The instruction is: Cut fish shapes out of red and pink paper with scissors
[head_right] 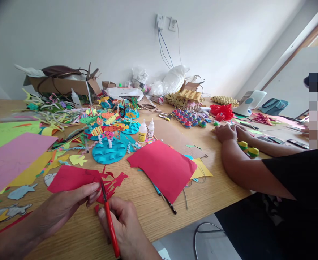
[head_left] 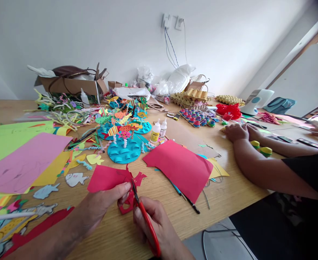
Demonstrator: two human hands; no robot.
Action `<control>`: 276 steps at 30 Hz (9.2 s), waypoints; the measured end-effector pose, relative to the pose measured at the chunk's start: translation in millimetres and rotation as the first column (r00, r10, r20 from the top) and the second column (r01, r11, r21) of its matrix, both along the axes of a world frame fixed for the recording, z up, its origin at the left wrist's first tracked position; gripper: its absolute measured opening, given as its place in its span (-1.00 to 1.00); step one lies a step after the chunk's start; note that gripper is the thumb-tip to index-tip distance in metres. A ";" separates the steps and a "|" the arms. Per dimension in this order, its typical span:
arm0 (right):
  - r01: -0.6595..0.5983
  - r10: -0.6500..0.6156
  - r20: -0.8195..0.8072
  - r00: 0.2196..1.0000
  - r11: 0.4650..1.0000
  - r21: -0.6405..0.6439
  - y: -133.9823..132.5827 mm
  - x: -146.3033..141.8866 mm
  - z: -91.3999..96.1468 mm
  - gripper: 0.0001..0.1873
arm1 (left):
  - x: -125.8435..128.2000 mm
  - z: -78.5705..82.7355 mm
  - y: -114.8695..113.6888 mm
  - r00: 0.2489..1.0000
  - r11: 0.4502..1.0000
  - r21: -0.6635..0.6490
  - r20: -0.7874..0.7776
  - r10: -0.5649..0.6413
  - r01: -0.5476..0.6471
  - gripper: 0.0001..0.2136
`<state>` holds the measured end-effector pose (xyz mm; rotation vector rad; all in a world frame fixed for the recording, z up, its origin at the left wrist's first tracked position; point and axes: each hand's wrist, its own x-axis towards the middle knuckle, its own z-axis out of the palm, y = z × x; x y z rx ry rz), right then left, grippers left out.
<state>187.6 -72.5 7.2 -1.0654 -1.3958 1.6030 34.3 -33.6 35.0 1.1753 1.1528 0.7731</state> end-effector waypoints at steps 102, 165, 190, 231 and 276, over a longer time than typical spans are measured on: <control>0.001 -0.009 0.089 0.996 0.996 0.090 -2.3 4.3 -7.9 -0.68 | -15.0 5.3 10.6 0.978 0.990 0.061 -0.174 -0.112 0.125 -0.79; -0.027 0.005 0.164 0.986 0.991 0.134 -0.4 7.4 -12.1 -0.60 | -16.1 18.7 15.4 0.948 0.990 -0.004 -0.290 -0.135 0.140 -0.73; -0.008 0.001 0.110 0.994 0.998 0.064 -2.4 3.7 -13.5 -0.60 | -6.5 12.1 10.2 0.997 0.998 0.055 -0.066 -0.027 0.031 -0.77; -0.041 0.044 -0.234 0.971 0.999 0.016 1.5 -0.8 -14.1 -0.46 | 11.1 6.5 -4.1 0.993 0.993 0.040 -0.010 0.116 -0.115 -0.77; -0.019 0.017 0.047 0.999 0.999 0.037 -1.4 4.3 -17.3 -0.45 | 2.7 15.1 -1.0 0.997 0.996 -0.051 0.034 0.069 -0.067 -0.79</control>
